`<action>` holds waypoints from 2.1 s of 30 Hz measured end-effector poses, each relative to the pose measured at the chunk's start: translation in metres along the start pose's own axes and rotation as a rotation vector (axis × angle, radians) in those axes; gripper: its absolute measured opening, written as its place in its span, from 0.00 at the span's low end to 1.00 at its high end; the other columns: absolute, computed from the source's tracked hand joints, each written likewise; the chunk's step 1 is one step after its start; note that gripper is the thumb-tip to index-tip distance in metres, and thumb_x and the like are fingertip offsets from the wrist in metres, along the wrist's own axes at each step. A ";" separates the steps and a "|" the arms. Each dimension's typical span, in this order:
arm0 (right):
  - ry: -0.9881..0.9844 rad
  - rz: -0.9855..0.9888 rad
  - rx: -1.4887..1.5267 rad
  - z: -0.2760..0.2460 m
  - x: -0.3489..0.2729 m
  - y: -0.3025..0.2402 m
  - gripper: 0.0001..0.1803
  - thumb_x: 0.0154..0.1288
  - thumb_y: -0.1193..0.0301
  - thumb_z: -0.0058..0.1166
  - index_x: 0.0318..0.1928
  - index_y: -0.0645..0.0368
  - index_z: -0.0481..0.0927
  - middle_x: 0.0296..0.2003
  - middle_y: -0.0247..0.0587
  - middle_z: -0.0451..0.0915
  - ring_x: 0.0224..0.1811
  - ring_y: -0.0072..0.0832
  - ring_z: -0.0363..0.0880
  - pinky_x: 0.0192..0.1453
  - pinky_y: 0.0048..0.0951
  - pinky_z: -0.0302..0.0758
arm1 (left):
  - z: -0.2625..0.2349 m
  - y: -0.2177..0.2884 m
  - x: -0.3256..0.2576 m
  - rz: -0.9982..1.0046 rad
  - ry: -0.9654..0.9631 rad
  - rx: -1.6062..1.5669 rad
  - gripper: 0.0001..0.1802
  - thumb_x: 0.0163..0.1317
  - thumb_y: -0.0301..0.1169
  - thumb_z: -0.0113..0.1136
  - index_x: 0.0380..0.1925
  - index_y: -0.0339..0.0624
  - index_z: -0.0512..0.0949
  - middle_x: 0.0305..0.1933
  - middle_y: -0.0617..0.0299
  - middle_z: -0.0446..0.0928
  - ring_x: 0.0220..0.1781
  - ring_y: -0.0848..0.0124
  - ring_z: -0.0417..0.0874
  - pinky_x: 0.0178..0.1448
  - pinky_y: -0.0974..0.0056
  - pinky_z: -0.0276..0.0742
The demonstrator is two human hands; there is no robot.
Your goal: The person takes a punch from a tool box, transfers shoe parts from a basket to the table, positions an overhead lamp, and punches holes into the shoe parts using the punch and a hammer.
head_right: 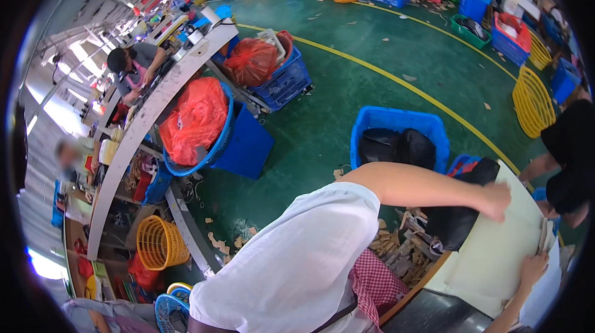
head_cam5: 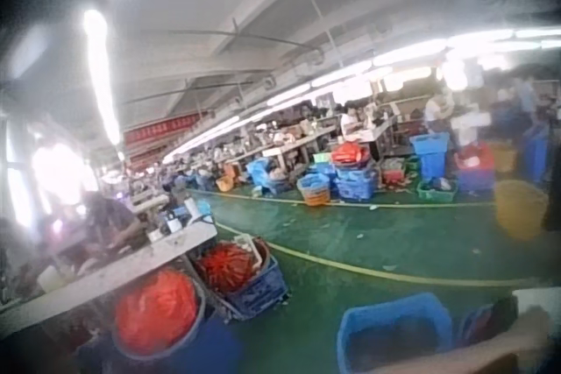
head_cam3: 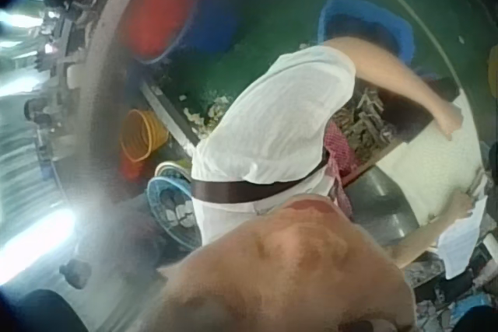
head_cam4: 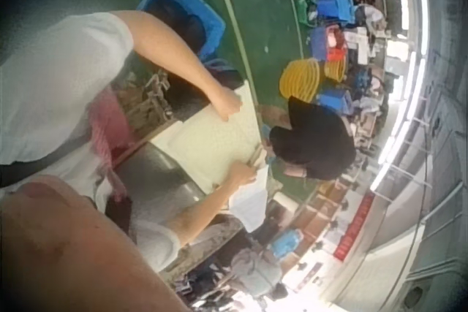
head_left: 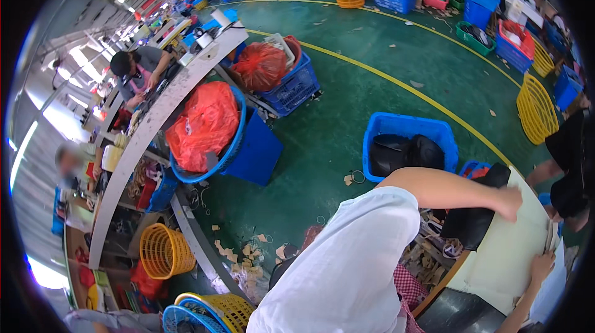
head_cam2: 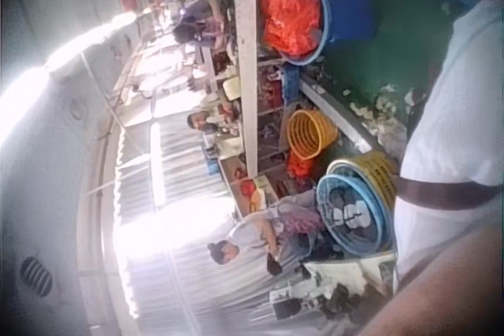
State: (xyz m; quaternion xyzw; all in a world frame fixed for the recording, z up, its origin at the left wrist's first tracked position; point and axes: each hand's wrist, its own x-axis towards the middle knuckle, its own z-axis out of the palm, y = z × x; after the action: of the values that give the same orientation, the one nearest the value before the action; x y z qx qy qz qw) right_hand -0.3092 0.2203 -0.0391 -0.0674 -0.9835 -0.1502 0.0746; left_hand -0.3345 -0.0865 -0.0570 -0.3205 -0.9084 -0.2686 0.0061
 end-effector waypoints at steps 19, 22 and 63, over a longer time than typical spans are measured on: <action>-0.062 -0.094 -0.022 -0.019 -0.009 -0.007 0.21 0.53 0.77 0.38 0.50 0.67 0.67 0.51 0.47 0.66 0.59 0.40 0.60 0.66 0.48 0.47 | 0.032 0.067 -0.169 -0.445 0.001 -1.213 0.23 0.55 0.40 0.56 0.13 0.29 0.69 0.13 0.54 0.73 0.13 0.67 0.78 0.16 0.69 0.74; -0.154 -0.080 -0.023 -0.035 -0.014 -0.006 0.21 0.53 0.77 0.39 0.51 0.66 0.67 0.52 0.46 0.65 0.59 0.40 0.59 0.67 0.50 0.45 | 0.032 0.076 -0.176 -0.564 0.053 -1.308 0.23 0.56 0.43 0.57 0.21 0.33 0.64 0.13 0.57 0.71 0.12 0.69 0.76 0.14 0.68 0.72; 0.497 -0.424 0.867 -0.097 -0.074 -0.152 0.07 0.53 0.72 0.52 0.33 0.60 0.72 0.36 0.49 0.69 0.45 0.46 0.64 0.54 0.43 0.59 | 0.021 0.084 -0.184 -0.322 0.217 -0.657 0.32 0.45 0.42 0.67 0.48 0.37 0.69 0.34 0.52 0.78 0.30 0.66 0.81 0.36 0.63 0.74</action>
State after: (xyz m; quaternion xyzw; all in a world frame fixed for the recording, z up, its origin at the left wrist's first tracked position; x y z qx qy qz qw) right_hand -0.2483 0.0386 -0.0028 0.2071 -0.9001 0.2460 0.2941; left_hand -0.1361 -0.1279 -0.0677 -0.1283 -0.8066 -0.5754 -0.0429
